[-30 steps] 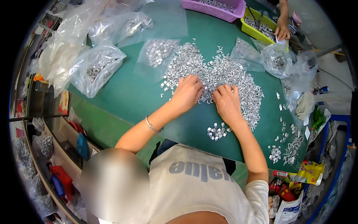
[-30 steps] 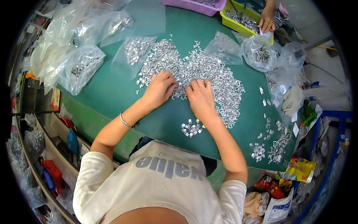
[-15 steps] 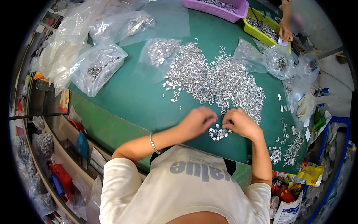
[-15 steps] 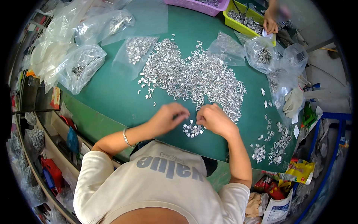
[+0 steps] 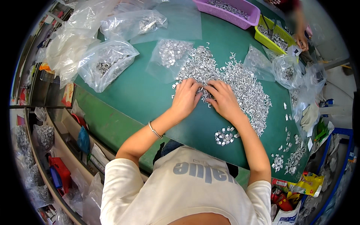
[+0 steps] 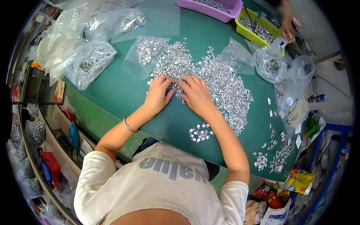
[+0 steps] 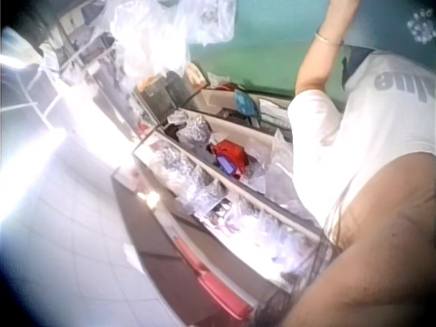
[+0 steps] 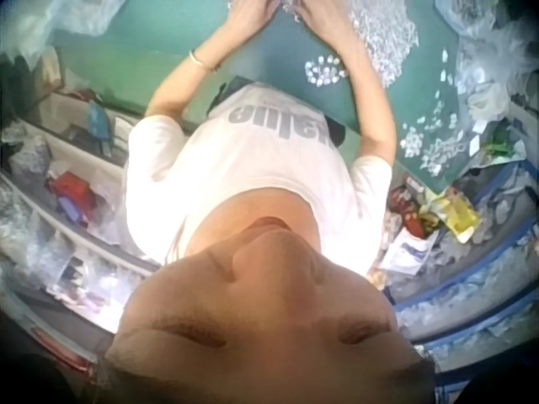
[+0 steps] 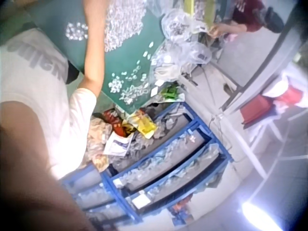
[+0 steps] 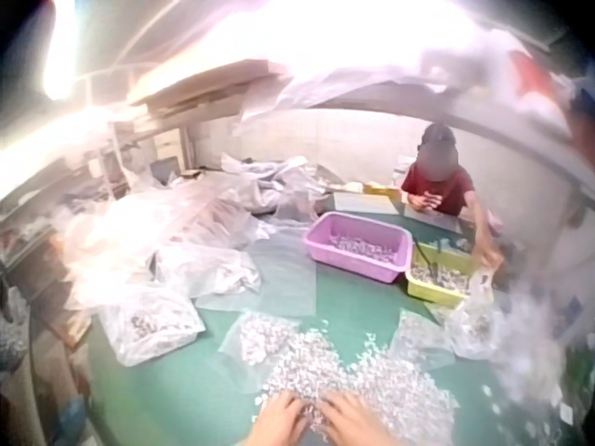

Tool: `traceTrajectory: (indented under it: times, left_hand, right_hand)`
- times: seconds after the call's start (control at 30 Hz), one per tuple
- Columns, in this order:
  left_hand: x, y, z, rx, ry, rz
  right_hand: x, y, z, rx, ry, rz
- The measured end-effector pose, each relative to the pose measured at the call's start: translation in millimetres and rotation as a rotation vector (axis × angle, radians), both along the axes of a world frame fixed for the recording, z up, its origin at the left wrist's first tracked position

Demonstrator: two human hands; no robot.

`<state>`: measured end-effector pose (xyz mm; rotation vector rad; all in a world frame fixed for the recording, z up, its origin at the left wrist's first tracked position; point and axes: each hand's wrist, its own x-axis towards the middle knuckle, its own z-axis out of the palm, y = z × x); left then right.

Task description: The person assembles small metal hardware components by hand on a green workbench. They pick up a hook-shaped piece and a rectangular piece, fit them together, and place the assembled unit into a small pile. The process is repeated continuously throughout the clip.

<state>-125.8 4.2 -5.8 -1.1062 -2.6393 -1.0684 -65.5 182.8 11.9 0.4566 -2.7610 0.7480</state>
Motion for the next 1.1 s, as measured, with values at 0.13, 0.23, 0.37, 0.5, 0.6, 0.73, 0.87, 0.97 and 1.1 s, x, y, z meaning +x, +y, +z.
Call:
traceTrajectory:
  times: [0.13, 0.23, 0.37, 0.5, 0.6, 0.73, 0.87, 0.97, 1.1]
  left_hand:
    - [-4, -3, -8, -0.004, -0.013, -0.074]
    - [-1, -5, -9, -0.023, 0.018, -0.02]
    - [-1, -4, -3, -0.076, 0.06, -0.033]
    - [-7, -4, -3, -0.042, 0.069, -0.054]
    - [-8, -3, 0, 0.041, 0.084, -0.023]
    - [-3, -1, 9, 0.254, -0.234, -0.015]
    - [23, 1, 15, 0.308, -0.427, -0.107]
    - [47, 2, 21, 0.302, -0.599, -0.223]
    - [79, 4, 15, 0.267, -0.684, -0.386]
  right_hand:
    - [19, 19, -1, 0.104, 0.073, -0.084]
    - [30, 36, 3, 0.036, 0.038, -0.148]
    - [23, 31, 6, -0.075, 0.083, -0.238]
    - [5, 2, 4, 0.046, 0.058, -0.264]
    - [0, -4, -2, 0.138, 0.063, -0.281]
    - [8, 5, -3, 0.055, 0.094, -0.306]
    - [23, 19, 4, -0.066, 0.118, -0.362]
    - [41, 25, 30, -0.273, -0.156, -0.305]
    - [65, 29, 42, -0.259, -0.491, -0.006]
